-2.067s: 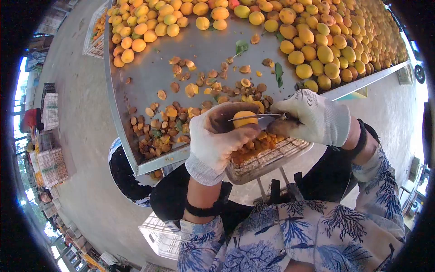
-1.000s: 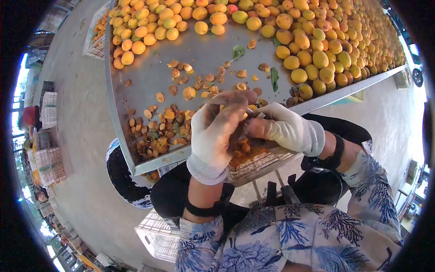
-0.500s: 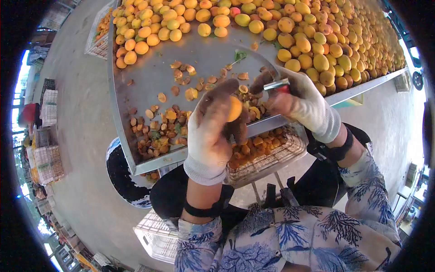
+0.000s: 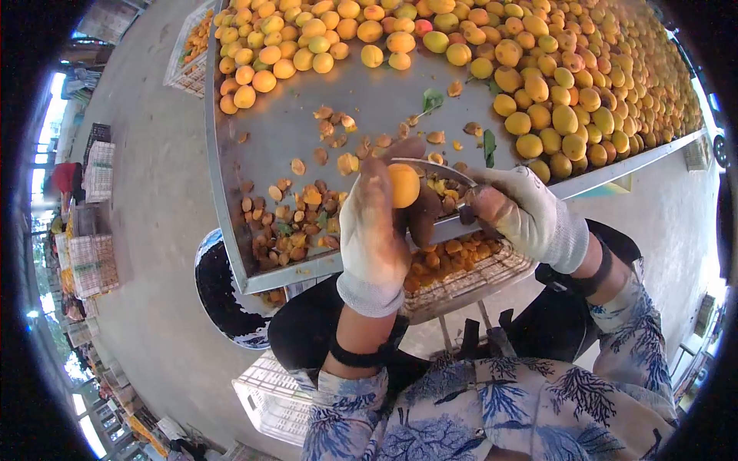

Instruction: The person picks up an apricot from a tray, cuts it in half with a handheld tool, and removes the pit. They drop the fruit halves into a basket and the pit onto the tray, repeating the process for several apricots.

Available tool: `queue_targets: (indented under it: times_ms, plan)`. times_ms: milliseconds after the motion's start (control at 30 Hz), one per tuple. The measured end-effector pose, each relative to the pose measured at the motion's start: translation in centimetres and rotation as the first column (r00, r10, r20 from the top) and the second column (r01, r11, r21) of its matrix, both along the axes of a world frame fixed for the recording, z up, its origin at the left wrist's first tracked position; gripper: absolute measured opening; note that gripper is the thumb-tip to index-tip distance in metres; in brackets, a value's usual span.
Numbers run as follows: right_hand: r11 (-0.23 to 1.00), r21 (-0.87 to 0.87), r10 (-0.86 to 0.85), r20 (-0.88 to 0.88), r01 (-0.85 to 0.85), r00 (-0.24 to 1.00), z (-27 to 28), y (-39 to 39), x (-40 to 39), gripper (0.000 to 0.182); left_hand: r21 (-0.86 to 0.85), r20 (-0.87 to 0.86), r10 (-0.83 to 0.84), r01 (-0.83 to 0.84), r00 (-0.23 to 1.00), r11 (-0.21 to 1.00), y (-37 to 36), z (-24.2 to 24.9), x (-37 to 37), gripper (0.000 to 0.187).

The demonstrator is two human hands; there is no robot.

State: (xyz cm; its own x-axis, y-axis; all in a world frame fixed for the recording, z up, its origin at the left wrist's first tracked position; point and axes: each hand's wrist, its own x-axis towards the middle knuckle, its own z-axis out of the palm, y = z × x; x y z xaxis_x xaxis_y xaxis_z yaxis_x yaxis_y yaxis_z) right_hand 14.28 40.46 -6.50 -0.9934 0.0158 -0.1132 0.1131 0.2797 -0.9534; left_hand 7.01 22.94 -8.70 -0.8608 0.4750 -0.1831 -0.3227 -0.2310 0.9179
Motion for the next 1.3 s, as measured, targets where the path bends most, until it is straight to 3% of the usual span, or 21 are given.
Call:
queue_targets:
  times_ms: [67, 133, 267, 300, 367, 467, 567, 667, 733, 867, 933, 1033, 1167, 1300]
  plan:
    - [0.992, 0.095, 0.079, 0.033, -0.082, 0.996, -0.1, 0.6, 0.0, 0.042, -0.012, -0.069, 0.014, -0.015, 0.998, 1.000, 0.1, 0.0, 0.0, 0.069]
    - [0.991, 0.099, 0.092, 0.011, -0.093, 0.996, -0.2, 0.9, 0.0, 0.042, 0.052, 0.025, -0.014, 0.013, 1.000, 0.999, -0.1, -0.4, -0.1, 0.065]
    - [0.977, 0.178, 0.118, 0.023, -0.120, 0.993, 0.1, 1.4, 0.0, 0.041, 0.096, 0.035, -0.035, 0.032, 0.999, 0.995, -0.2, -0.5, -0.2, 0.057]
    - [0.977, 0.177, 0.118, 0.024, -0.121, 0.993, 0.2, 1.4, -0.1, 0.041, 0.101, 0.077, -0.034, 0.026, 0.996, 0.994, -0.3, -0.4, -0.3, 0.048]
    - [0.951, 0.292, 0.139, -0.120, -0.099, 0.983, 0.3, 1.5, 0.0, 0.036, 0.105, 0.123, -0.037, 0.025, 0.992, 0.994, -0.3, 0.2, -0.3, 0.040]
    - [0.918, 0.346, 0.203, 0.013, -0.195, 0.979, 0.8, 2.6, -0.1, 0.032, -0.009, 0.126, -0.014, 0.016, 0.992, 1.000, -0.2, 1.3, -0.4, 0.035]
    - [0.882, 0.435, 0.245, -0.090, -0.183, 0.965, 0.8, 3.0, 0.3, 0.030, 0.018, 0.121, -0.112, 0.111, 0.986, 0.994, -0.9, 1.3, -0.7, 0.046]
    - [0.867, 0.439, 0.287, -0.051, -0.237, 0.957, 0.8, 3.2, 0.3, 0.031, -0.100, 0.123, -0.133, 0.145, 0.983, 0.984, -1.2, 1.2, -0.8, 0.051]
    - [0.849, 0.477, 0.296, -0.071, -0.229, 0.952, 0.5, 3.2, 0.5, 0.032, -0.214, -0.056, -0.168, 0.153, 0.984, 0.965, -1.2, 0.9, -0.7, 0.054]
    - [0.785, 0.563, 0.342, -0.046, -0.259, 0.938, 0.8, 3.0, 0.5, 0.031, -0.243, -0.044, -0.167, 0.152, 0.985, 0.958, -1.3, 0.4, -0.7, 0.059]
    - [0.767, 0.589, 0.351, -0.057, -0.253, 0.935, 0.5, 2.7, 0.5, 0.030, -0.446, -0.233, -0.260, 0.135, 0.937, 0.885, -1.4, 0.3, -0.8, 0.057]
    - [0.722, 0.649, 0.367, -0.063, -0.241, 0.928, 0.4, 2.3, 0.6, 0.030, -0.577, -0.261, -0.343, 0.140, 0.902, 0.805, -1.4, 0.7, -0.7, 0.054]
    - [0.652, 0.718, 0.369, -0.021, -0.243, 0.929, 0.1, 2.0, 0.8, 0.031, -0.558, -0.209, -0.330, 0.164, 0.921, 0.813, -1.6, 0.6, -0.6, 0.049]
    - [0.683, 0.685, 0.350, -0.003, -0.253, 0.937, -0.3, 2.0, 0.7, 0.030, -0.516, -0.166, -0.292, 0.170, 0.942, 0.839, -1.5, 0.2, -0.6, 0.041]
